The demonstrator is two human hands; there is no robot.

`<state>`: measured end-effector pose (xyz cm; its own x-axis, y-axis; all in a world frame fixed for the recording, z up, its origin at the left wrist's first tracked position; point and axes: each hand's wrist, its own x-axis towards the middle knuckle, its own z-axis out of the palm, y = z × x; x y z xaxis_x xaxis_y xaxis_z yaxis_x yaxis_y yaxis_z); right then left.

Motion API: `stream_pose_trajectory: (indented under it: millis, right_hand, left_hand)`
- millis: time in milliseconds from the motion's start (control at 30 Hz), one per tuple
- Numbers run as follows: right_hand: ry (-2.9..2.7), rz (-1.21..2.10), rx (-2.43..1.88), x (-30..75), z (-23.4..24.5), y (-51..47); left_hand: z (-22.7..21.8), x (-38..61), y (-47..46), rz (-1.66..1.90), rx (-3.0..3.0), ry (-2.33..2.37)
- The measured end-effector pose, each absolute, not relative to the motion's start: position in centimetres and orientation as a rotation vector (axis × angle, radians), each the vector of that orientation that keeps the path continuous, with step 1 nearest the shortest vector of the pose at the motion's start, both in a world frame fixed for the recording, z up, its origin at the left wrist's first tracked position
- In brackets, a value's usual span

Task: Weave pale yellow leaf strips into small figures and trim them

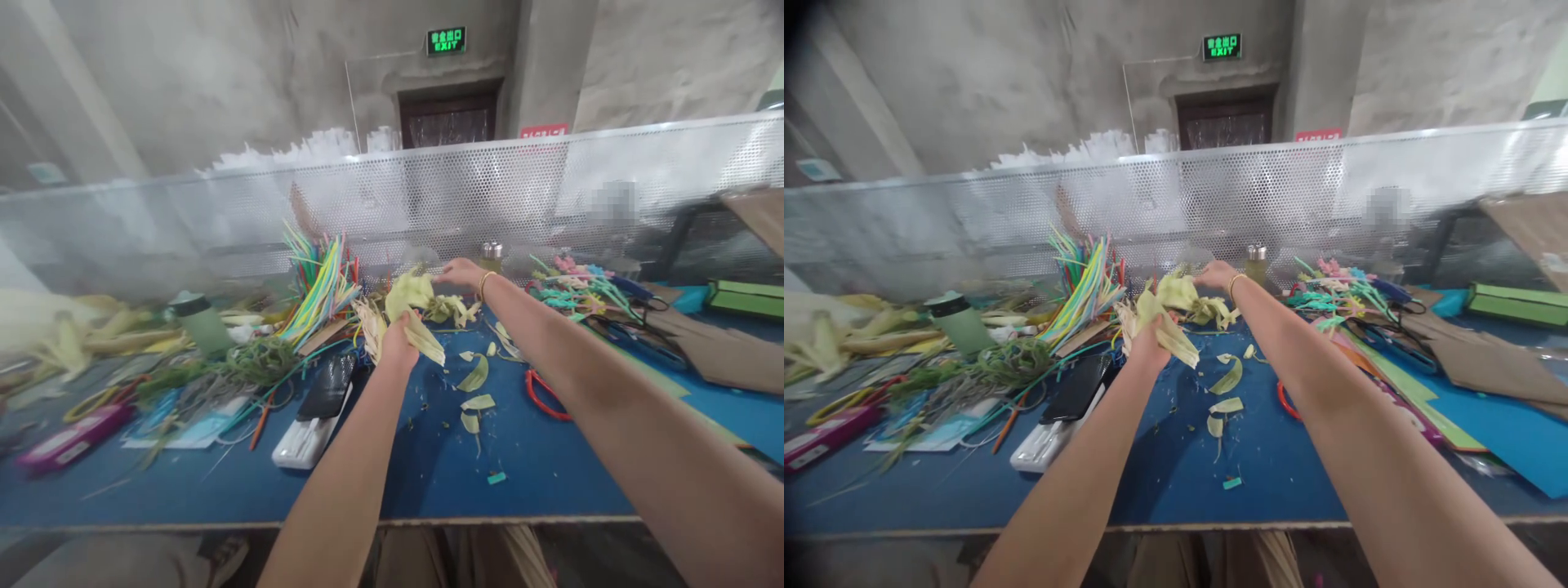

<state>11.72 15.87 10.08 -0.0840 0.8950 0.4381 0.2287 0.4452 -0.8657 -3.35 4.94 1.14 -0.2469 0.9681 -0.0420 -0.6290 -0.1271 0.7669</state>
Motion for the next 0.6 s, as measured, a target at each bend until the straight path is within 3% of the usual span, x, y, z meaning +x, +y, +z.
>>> stream_pose_trajectory:
  millis: [133,233,467,600]
  right_hand:
    - [-1.977,0.904,-1.021,11.0,5.6,10.4]
    - [-2.003,0.829,-1.038,10.8,2.4,6.7]
    - [-2.104,0.502,-1.144,12.0,0.5,1.0]
    - [-2.106,0.565,-1.194,12.7,0.2,-0.6]
  left_hand:
    - [0.9,-3.2,5.1,1.621,0.643,0.825]
    - [0.4,-2.5,5.1,1.577,0.745,0.821]
    - [-0.1,-3.6,5.1,2.12,0.9,1.152]
    - [0.0,-5.3,4.5,2.194,1.03,1.288]
